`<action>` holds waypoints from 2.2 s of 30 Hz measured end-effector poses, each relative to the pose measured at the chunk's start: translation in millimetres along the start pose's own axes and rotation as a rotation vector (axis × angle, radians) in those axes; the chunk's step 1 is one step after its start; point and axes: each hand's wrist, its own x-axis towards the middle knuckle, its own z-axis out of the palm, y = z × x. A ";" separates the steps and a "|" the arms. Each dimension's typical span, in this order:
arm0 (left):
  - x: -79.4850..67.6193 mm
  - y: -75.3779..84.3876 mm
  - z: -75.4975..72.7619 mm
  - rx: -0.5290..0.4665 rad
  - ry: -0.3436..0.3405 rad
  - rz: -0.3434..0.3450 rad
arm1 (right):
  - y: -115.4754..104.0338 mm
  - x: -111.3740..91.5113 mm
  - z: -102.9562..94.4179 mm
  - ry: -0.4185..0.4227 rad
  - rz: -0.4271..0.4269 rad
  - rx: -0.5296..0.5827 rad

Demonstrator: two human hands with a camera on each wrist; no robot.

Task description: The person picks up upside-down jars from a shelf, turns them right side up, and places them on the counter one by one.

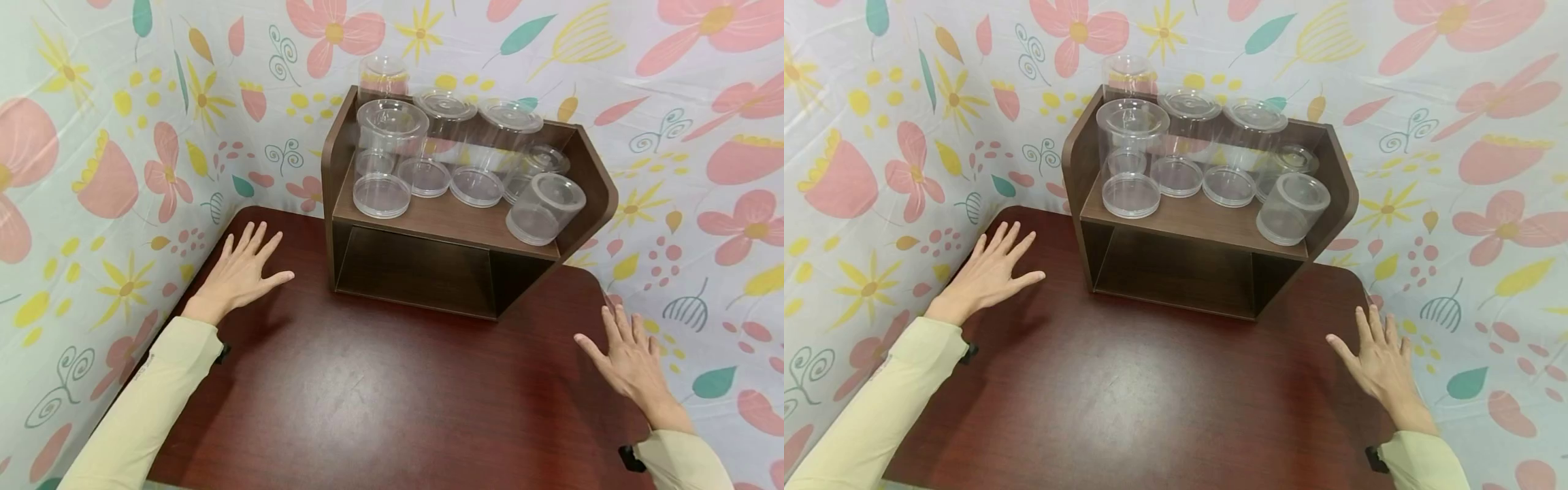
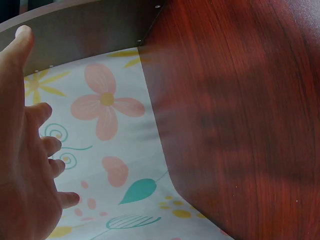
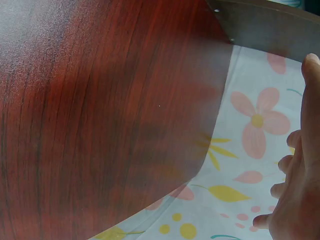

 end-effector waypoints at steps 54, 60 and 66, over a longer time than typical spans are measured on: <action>55.4 135.8 -55.4 -0.930 0.383 0.063 | -199.3 8.0 -122.4 0.476 0.084 0.779; 57.5 137.5 -53.7 -0.906 0.403 0.045 | -218.8 23.6 -122.9 0.493 0.050 0.843; 60.8 136.3 -49.6 -0.884 0.423 0.031 | -228.7 42.2 -123.1 0.507 0.103 0.833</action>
